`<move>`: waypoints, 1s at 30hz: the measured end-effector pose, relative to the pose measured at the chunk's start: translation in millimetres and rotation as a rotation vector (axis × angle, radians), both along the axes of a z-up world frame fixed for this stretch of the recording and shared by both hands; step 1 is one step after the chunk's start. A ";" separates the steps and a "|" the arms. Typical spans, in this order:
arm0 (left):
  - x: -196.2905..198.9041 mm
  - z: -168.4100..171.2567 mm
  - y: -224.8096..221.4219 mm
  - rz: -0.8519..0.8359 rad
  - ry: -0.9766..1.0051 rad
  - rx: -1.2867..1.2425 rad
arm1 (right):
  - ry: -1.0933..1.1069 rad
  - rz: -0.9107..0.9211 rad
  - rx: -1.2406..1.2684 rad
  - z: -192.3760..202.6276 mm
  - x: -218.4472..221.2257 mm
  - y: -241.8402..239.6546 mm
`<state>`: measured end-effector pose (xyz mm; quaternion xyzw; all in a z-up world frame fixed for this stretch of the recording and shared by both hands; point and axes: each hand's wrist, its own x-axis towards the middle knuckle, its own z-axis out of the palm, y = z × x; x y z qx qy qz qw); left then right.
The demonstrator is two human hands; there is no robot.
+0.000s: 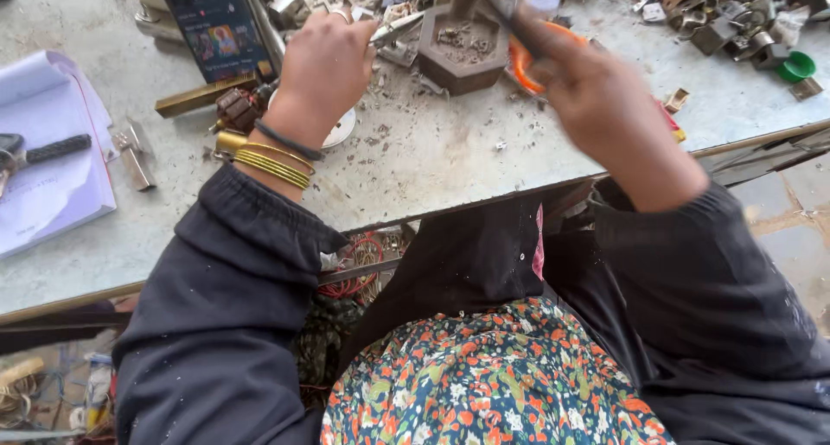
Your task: The person uses pliers and a hammer to shape a metal component on a small anvil, then uses a screwdriver to adjust screws on a white electrical socket. The person works at a cluttered table with various tools and parts.
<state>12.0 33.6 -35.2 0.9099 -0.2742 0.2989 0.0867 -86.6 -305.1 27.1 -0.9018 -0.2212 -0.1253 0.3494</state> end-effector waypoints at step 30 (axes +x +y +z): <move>-0.9 8.1 -12.1 0.171 0.125 0.146 | -0.281 -0.453 -0.520 -16.4 29.8 -57.0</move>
